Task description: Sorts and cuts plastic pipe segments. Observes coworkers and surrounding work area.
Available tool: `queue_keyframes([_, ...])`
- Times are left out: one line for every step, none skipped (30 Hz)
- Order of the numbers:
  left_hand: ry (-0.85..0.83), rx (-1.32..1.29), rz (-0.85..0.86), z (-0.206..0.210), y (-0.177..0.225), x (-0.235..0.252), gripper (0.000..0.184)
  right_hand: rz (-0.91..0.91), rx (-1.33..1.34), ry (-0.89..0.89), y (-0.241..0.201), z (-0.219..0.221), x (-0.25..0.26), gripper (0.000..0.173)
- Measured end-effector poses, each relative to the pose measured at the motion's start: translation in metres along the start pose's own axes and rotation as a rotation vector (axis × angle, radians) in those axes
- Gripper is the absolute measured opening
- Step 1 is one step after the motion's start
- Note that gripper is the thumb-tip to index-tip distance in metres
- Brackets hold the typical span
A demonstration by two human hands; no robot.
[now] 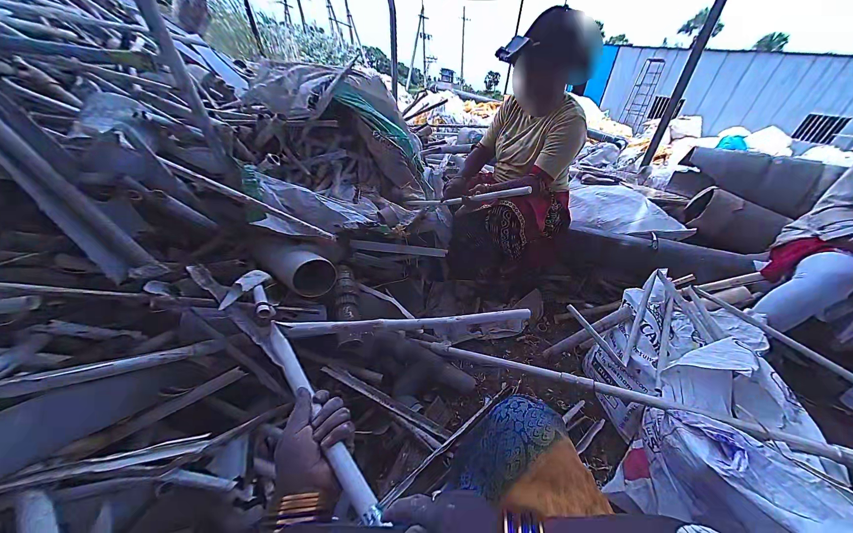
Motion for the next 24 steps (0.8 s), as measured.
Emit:
queue_keyframes([-0.081, -0.064, -0.031, -0.001, -0.002, 0.004, 0.056, -0.047, -0.033, 0.005, 0.004, -0.004, 0.007, 0.042])
queue_keyframes([-0.145, -0.118, -0.055, 0.001, -0.005, 0.007, 0.057, -0.099, -0.076, 0.025, 0.009, -0.009, 0.015, 0.041])
queue_keyframes([-0.173, -0.141, -0.078, 0.004, -0.008, 0.009, 0.057, -0.13, -0.114, 0.028, 0.014, -0.014, 0.023, 0.041])
queue_keyframes([-0.172, -0.146, -0.093, 0.007, -0.012, 0.008, 0.057, -0.131, -0.118, 0.008, 0.018, -0.018, 0.032, 0.041])
queue_keyframes([-0.151, -0.137, -0.102, 0.01, -0.015, 0.008, 0.055, -0.1, -0.104, -0.04, 0.02, -0.023, 0.039, 0.041])
queue_keyframes([-0.133, -0.127, -0.112, 0.01, -0.019, 0.008, 0.056, -0.052, -0.076, -0.104, 0.021, -0.025, 0.045, 0.04])
queue_keyframes([-0.126, -0.105, -0.118, 0.008, -0.022, 0.012, 0.057, -0.009, -0.044, -0.158, 0.022, -0.027, 0.051, 0.04])
queue_keyframes([-0.112, -0.086, -0.121, 0.005, -0.024, 0.016, 0.057, 0.006, -0.026, -0.173, 0.023, -0.027, 0.056, 0.04])
queue_keyframes([-0.093, -0.067, -0.127, 0.003, -0.027, 0.021, 0.056, 0.011, -0.025, -0.159, 0.025, -0.026, 0.059, 0.04])
queue_keyframes([-0.091, -0.038, -0.137, -0.002, -0.03, 0.024, 0.054, 0.015, -0.037, -0.131, 0.026, -0.023, 0.059, 0.04])
queue_keyframes([-0.106, -0.031, -0.15, -0.005, -0.032, 0.027, 0.053, 0.02, -0.06, -0.094, 0.029, -0.019, 0.059, 0.04])
queue_keyframes([-0.134, -0.039, -0.167, -0.006, -0.035, 0.03, 0.053, 0.025, -0.079, -0.056, 0.032, -0.015, 0.058, 0.038])
queue_keyframes([-0.161, -0.062, -0.179, -0.006, -0.037, 0.031, 0.054, 0.008, -0.102, -0.022, 0.034, -0.013, 0.058, 0.036])
queue_keyframes([-0.182, -0.087, -0.184, -0.007, -0.036, 0.031, 0.054, -0.025, -0.129, 0.0, 0.034, -0.011, 0.057, 0.034])
queue_keyframes([-0.192, -0.116, -0.189, -0.007, -0.035, 0.031, 0.054, -0.061, -0.146, 0.021, 0.033, -0.01, 0.057, 0.033])
queue_keyframes([-0.199, -0.145, -0.195, -0.005, -0.035, 0.03, 0.051, -0.099, -0.162, 0.05, 0.034, -0.01, 0.057, 0.033])
queue_keyframes([-0.202, -0.159, -0.199, -0.003, -0.035, 0.03, 0.049, -0.126, -0.169, 0.081, 0.035, -0.009, 0.055, 0.033])
queue_keyframes([-0.206, -0.167, -0.2, -0.002, -0.035, 0.029, 0.046, -0.147, -0.17, 0.101, 0.036, -0.008, 0.053, 0.033])
queue_keyframes([-0.209, -0.178, -0.196, -0.001, -0.034, 0.028, 0.045, -0.163, -0.167, 0.115, 0.036, -0.007, 0.052, 0.033])
queue_keyframes([-0.216, -0.19, -0.191, -0.001, -0.033, 0.028, 0.045, -0.18, -0.17, 0.125, 0.035, -0.007, 0.05, 0.032])
queue_keyframes([-0.232, -0.211, -0.188, 0.0, -0.032, 0.028, 0.045, -0.204, -0.175, 0.132, 0.035, -0.006, 0.046, 0.032])
queue_keyframes([-0.257, -0.245, -0.183, 0.001, -0.032, 0.028, 0.045, -0.235, -0.184, 0.135, 0.035, -0.005, 0.04, 0.032])
queue_keyframes([-0.288, -0.278, -0.179, 0.0, -0.03, 0.028, 0.046, -0.269, -0.201, 0.122, 0.033, -0.003, 0.034, 0.032])
queue_keyframes([-0.322, -0.3, -0.176, -0.001, -0.028, 0.028, 0.048, -0.303, -0.22, 0.121, 0.031, 0.0, 0.028, 0.032])
Point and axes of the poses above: each hand's wrist, its own x-axis towards the middle knuckle, its own z-axis out of the palm, y = z × x, the point moved 3 cm from there along x, towards the middle knuckle, and after that the axes turned 7 degrees about -z, right-handed, at the moved point
